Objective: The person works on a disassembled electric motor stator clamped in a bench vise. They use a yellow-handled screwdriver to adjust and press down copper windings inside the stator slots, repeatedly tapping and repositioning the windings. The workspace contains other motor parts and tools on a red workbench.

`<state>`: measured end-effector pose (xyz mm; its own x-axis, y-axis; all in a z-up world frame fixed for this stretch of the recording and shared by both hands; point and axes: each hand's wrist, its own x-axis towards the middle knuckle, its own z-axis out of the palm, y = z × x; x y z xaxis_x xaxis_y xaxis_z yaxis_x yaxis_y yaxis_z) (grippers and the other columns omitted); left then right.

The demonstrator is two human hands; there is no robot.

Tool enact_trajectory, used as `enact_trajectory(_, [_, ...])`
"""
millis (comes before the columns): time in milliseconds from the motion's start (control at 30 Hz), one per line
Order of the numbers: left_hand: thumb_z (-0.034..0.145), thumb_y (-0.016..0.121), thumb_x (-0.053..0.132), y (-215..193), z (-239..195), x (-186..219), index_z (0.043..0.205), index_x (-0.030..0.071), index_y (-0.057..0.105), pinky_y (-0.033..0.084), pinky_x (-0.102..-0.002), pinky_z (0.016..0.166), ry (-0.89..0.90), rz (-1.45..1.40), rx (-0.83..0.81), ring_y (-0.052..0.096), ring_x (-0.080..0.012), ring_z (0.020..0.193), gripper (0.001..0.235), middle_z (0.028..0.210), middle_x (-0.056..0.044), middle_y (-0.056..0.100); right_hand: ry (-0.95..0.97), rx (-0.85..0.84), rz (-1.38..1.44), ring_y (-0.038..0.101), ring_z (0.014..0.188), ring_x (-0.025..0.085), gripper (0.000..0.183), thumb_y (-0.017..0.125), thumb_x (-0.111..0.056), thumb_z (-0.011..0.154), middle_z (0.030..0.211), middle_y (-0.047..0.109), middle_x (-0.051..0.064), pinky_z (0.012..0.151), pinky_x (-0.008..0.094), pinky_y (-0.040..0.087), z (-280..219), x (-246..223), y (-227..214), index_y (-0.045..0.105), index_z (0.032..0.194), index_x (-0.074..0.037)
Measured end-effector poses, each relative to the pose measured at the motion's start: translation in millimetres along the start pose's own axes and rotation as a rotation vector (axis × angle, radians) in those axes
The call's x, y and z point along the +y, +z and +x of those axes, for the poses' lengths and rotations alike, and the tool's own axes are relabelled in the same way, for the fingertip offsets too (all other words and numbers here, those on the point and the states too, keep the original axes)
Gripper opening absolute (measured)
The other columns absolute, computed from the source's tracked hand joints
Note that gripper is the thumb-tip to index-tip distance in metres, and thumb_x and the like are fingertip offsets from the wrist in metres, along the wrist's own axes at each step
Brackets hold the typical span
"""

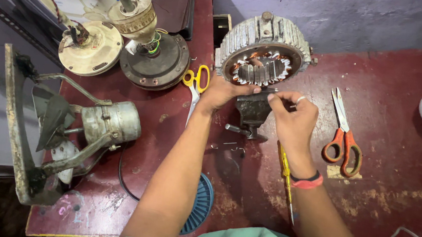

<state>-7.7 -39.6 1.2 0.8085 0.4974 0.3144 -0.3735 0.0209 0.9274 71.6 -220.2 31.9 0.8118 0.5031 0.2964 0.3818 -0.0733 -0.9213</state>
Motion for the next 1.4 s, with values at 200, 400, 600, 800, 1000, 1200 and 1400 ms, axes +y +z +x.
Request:
enact_trajectory(200, [0.071, 0.091, 0.001, -5, 1, 0, 0.12, 0.006, 0.067, 0.055, -0.031, 0.098, -0.034, 0.066, -0.002, 0.064, -0.0111, 0.109, 0.055, 0.116, 0.002, 0.07, 0.179, -0.133, -0.117, 0.049, 0.063, 0.003, 0.011, 0.074, -0.011, 0.09, 0.069, 0.063, -0.003, 0.055, 0.024, 0.037, -57, 20, -22, 0.078, 0.09, -0.001])
enact_trajectory(400, [0.072, 0.092, 0.001, -7, 1, -2, 0.125, 0.005, 0.067, 0.053, -0.031, 0.104, -0.067, 0.09, 0.011, 0.066, -0.0129, 0.112, 0.059, 0.12, -0.001, 0.072, 0.376, -0.505, -0.152, 0.071, 0.07, 0.009, 0.009, 0.079, -0.014, 0.078, 0.074, 0.081, 0.003, 0.066, 0.029, 0.056, -148, 29, -47, 0.08, 0.08, -0.005])
enact_trajectory(600, [0.07, 0.092, 0.002, -8, 2, -6, 0.125, 0.006, 0.066, 0.052, -0.032, 0.104, -0.075, 0.025, 0.001, 0.065, -0.0135, 0.113, 0.061, 0.12, -0.001, 0.071, 0.458, -1.227, -0.489, 0.074, 0.073, 0.014, 0.012, 0.078, -0.018, 0.079, 0.081, 0.081, 0.007, 0.072, 0.03, 0.057, -152, 19, -67, 0.083, 0.087, -0.01])
enact_trajectory(800, [0.07, 0.094, 0.002, -10, 3, -8, 0.125, 0.005, 0.065, 0.05, -0.034, 0.108, 0.019, 0.075, -0.007, 0.062, -0.0149, 0.116, 0.063, 0.122, -0.001, 0.07, 0.252, -1.015, -0.009, 0.077, 0.073, 0.018, 0.007, 0.076, -0.004, 0.08, 0.08, 0.082, 0.007, 0.067, 0.033, 0.063, -31, 28, -80, 0.075, 0.086, -0.003])
enact_trajectory(1000, [0.07, 0.094, 0.002, -8, 2, -8, 0.124, 0.005, 0.066, 0.051, -0.034, 0.106, -0.027, 0.062, 0.002, 0.064, -0.0155, 0.116, 0.061, 0.121, -0.002, 0.07, -0.049, -0.406, 0.623, 0.06, 0.131, 0.02, 0.084, 0.083, 0.005, 0.075, 0.141, 0.061, 0.01, 0.114, 0.035, 0.053, 61, 25, -32, 0.045, 0.148, -0.007])
enact_trajectory(1200, [0.071, 0.093, 0.004, -9, 2, -5, 0.123, 0.005, 0.068, 0.054, -0.035, 0.102, -0.071, 0.004, -0.033, 0.065, -0.015, 0.112, 0.058, 0.117, -0.002, 0.072, -0.005, -0.571, 0.772, 0.064, 0.122, 0.018, 0.065, 0.082, 0.011, 0.078, 0.13, 0.066, 0.007, 0.111, 0.036, 0.052, 76, 32, 3, 0.06, 0.138, -0.001])
enact_trajectory(1400, [0.07, 0.095, 0.005, -8, 3, -5, 0.124, 0.005, 0.067, 0.052, -0.033, 0.105, -0.038, 0.085, 0.005, 0.065, -0.0141, 0.113, 0.061, 0.119, -0.001, 0.072, 0.032, -0.6, 0.813, 0.064, 0.121, 0.018, 0.066, 0.08, 0.01, 0.076, 0.128, 0.067, 0.005, 0.11, 0.035, 0.051, 85, 53, 5, 0.059, 0.137, -0.003])
